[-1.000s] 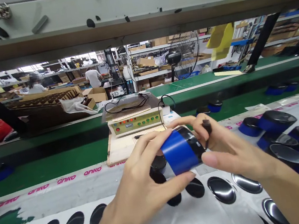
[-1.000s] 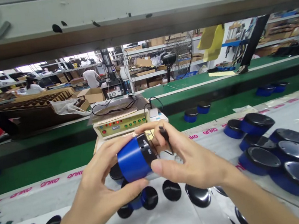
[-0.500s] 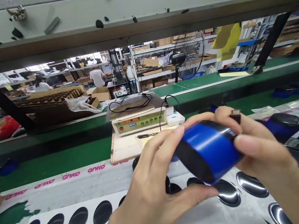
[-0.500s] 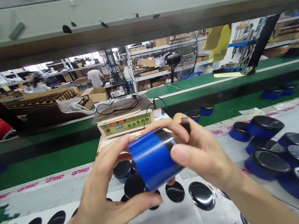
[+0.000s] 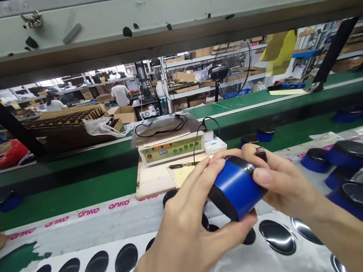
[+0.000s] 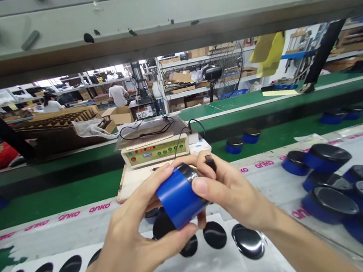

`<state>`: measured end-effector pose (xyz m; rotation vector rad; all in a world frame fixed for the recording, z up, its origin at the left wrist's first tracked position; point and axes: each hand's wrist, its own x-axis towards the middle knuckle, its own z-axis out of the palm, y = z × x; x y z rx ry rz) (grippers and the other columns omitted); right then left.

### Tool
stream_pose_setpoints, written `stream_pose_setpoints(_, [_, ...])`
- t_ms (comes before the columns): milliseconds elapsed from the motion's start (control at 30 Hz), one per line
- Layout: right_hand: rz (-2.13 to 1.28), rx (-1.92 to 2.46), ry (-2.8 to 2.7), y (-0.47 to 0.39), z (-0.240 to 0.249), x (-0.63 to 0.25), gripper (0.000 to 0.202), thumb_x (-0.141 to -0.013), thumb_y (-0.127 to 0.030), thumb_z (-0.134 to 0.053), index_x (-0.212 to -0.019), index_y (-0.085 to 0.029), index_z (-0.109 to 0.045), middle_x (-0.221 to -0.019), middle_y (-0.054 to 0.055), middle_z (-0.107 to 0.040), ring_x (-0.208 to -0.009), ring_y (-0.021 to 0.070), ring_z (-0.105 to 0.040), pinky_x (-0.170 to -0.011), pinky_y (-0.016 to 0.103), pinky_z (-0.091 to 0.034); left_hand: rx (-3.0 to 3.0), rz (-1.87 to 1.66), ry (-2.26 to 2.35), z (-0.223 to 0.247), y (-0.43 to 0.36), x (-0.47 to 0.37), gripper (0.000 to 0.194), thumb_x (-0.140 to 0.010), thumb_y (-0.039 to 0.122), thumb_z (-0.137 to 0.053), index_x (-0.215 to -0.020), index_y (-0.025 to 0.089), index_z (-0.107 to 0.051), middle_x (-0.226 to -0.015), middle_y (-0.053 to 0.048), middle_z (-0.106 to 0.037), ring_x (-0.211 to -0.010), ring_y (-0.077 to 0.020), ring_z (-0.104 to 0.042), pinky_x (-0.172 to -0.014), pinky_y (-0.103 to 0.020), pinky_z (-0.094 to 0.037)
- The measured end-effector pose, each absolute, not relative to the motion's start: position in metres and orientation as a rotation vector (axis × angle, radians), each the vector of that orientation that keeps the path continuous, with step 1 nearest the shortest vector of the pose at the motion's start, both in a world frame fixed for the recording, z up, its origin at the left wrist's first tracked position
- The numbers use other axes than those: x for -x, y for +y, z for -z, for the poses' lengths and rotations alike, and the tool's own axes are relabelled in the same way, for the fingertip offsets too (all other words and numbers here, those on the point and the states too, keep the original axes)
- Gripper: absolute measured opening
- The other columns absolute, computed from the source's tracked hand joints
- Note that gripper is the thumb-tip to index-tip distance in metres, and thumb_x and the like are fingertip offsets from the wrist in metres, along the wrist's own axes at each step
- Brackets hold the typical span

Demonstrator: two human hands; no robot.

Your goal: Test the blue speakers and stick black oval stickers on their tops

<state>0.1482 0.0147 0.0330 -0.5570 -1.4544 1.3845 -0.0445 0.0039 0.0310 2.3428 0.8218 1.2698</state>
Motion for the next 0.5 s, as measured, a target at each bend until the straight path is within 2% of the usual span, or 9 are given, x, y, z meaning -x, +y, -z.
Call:
stream_pose_setpoints(100, [-1.272, 0.61, -1.442, 0.011, -0.033, -0.144, 0.03, -0.088, -0.036, -0.061, -0.075, -0.024, -0.038, -0.12, 0.001, -0.057, -0.095, 0.0179, -0.064, -0.063, 0.023, -0.057, -2.371, -1.323, 0.803, -0.03, 0.004, 0.046, 0.069, -0.076, 0.028, -0.074, -0.137, 0.026, -0.041, -0.138, -0.003, -0.052, -0.115, -0.0192, -0.059, -0.091, -0.027, -0.056])
stream_pose_setpoints(167, [-1.192, 0.646, -1.425, 0.008, -0.033, -0.142, 0.026, -0.087, -0.036, -0.061, -0.075, -0.024, -0.042, -0.119, 0.002, -0.058, -0.106, 0.0217, -0.059, -0.079, 0.03, -0.056, -2.387, -1.345, 0.797, -0.03, 0.005, 0.047, 0.069, -0.075, 0.025, -0.075, -0.136, 0.024, -0.043, -0.137, -0.004, -0.053, -0.116, -0.0184, -0.059, -0.09, -0.025, -0.056])
stream_pose_setpoints(267, [-1.138, 0.689, -1.413, 0.006, -0.034, -0.138, 0.019, -0.086, -0.038, -0.062, -0.079, -0.025, -0.05, -0.117, 0.003, -0.06, -0.115, 0.0246, -0.054, -0.097, 0.038, -0.047, -2.388, -1.359, 0.79, -0.03, 0.006, 0.048, 0.07, -0.073, 0.024, -0.076, -0.135, 0.022, -0.044, -0.135, -0.004, -0.055, -0.117, -0.0181, -0.058, -0.093, -0.025, -0.055])
stream_pose_setpoints(400, [-1.199, 0.713, -1.357, 0.006, -0.036, -0.137, 0.022, -0.084, -0.039, -0.065, -0.078, -0.025, -0.049, -0.114, 0.001, -0.061, -0.105, 0.0205, -0.058, -0.087, 0.03, -0.05, -2.429, -1.402, 0.734, -0.028, 0.012, 0.045, 0.07, -0.075, 0.023, -0.074, -0.136, 0.019, -0.042, -0.136, -0.007, -0.054, -0.122, -0.0188, -0.055, -0.097, -0.027, -0.052])
stream_pose_setpoints(500, [-1.266, 0.718, -1.323, 0.007, -0.037, -0.14, 0.021, -0.084, -0.037, -0.066, -0.078, -0.024, -0.05, -0.106, -0.001, -0.061, -0.083, 0.0135, -0.06, -0.074, 0.022, -0.052, -2.538, -1.495, 0.738, -0.026, 0.015, 0.044, 0.064, -0.077, 0.02, -0.072, -0.134, 0.015, -0.043, -0.137, -0.011, -0.052, -0.126, -0.0184, -0.05, -0.104, -0.026, -0.046])
